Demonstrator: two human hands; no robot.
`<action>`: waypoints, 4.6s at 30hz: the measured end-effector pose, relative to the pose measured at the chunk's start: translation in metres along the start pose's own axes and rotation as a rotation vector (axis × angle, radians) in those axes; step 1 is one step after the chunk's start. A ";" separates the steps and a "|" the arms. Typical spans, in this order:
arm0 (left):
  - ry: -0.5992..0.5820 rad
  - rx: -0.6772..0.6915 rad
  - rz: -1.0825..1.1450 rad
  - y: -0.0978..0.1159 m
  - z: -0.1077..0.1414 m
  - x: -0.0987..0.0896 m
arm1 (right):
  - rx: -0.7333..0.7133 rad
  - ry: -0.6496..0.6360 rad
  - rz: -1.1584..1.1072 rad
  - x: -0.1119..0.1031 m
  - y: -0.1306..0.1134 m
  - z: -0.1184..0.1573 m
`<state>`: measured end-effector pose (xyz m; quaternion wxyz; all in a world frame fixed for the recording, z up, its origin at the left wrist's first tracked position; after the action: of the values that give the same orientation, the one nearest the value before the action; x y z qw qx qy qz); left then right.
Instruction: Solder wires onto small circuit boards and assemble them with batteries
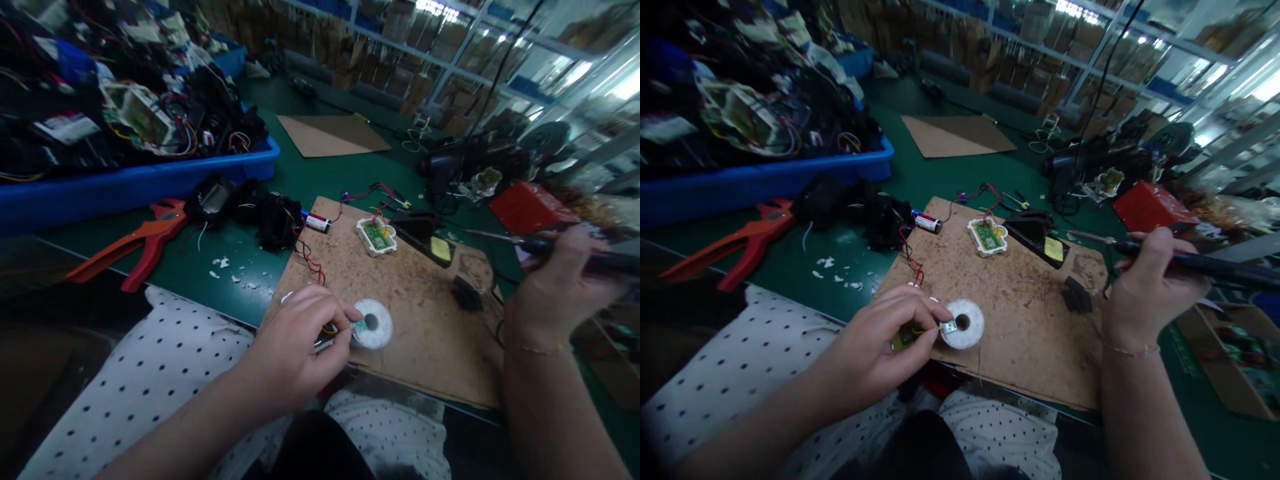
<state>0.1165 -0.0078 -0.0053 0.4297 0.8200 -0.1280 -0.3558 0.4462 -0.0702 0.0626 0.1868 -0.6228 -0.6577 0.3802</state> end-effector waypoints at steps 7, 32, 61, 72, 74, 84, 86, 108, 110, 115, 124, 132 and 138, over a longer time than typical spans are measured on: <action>0.013 0.029 -0.044 0.005 -0.001 -0.002 | 0.042 -0.220 0.167 0.060 0.035 -0.025; 0.076 0.169 -0.317 0.006 0.016 -0.008 | 0.137 -0.959 0.766 -0.034 0.070 0.032; 0.127 -0.272 0.012 -0.034 -0.022 -0.033 | -0.038 -0.992 0.187 0.041 -0.014 0.085; 0.162 -0.262 0.149 -0.033 -0.022 -0.024 | 0.649 -1.244 -0.645 0.129 -0.048 0.145; 0.146 -0.270 0.236 -0.031 -0.023 -0.019 | 0.771 -1.243 -0.687 0.127 -0.042 0.152; 0.098 -0.371 0.451 -0.037 -0.022 -0.002 | 0.887 -1.217 -0.685 0.118 -0.037 0.153; 0.102 -0.373 0.460 -0.037 -0.021 -0.001 | 0.936 -1.213 -0.681 0.116 -0.037 0.153; 0.220 -0.259 0.111 -0.028 -0.022 -0.018 | 1.003 -1.146 -0.629 0.120 -0.031 0.160; 0.220 -0.254 0.113 -0.027 -0.022 -0.018 | 0.999 -1.150 -0.631 0.120 -0.031 0.160; 0.203 -0.249 0.097 -0.026 -0.022 -0.018 | 0.995 -1.165 -0.630 0.119 -0.034 0.162; 0.201 -0.286 0.066 -0.028 -0.022 -0.019 | 0.757 -1.173 -0.499 0.118 -0.031 0.158; 0.229 -0.252 -0.062 -0.025 -0.019 -0.023 | 0.605 -1.138 -0.425 0.116 -0.035 0.153; 0.205 -0.278 0.002 -0.027 -0.018 -0.021 | 0.513 -1.136 -0.384 0.113 -0.038 0.152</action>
<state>0.1121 0.0301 -0.0099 0.5500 0.7845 -0.0337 -0.2844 0.2937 0.0001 -0.0324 0.0174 -0.1321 -0.6419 0.7551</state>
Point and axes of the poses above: each hand's wrist, its own z-axis away from the middle knuckle, its own x-axis out of the palm, y = z × x, the point moved 6 cm from there along -z, towards the middle knuckle, and after that the axes turned 5 degrees about x, right-handed, at the moved point
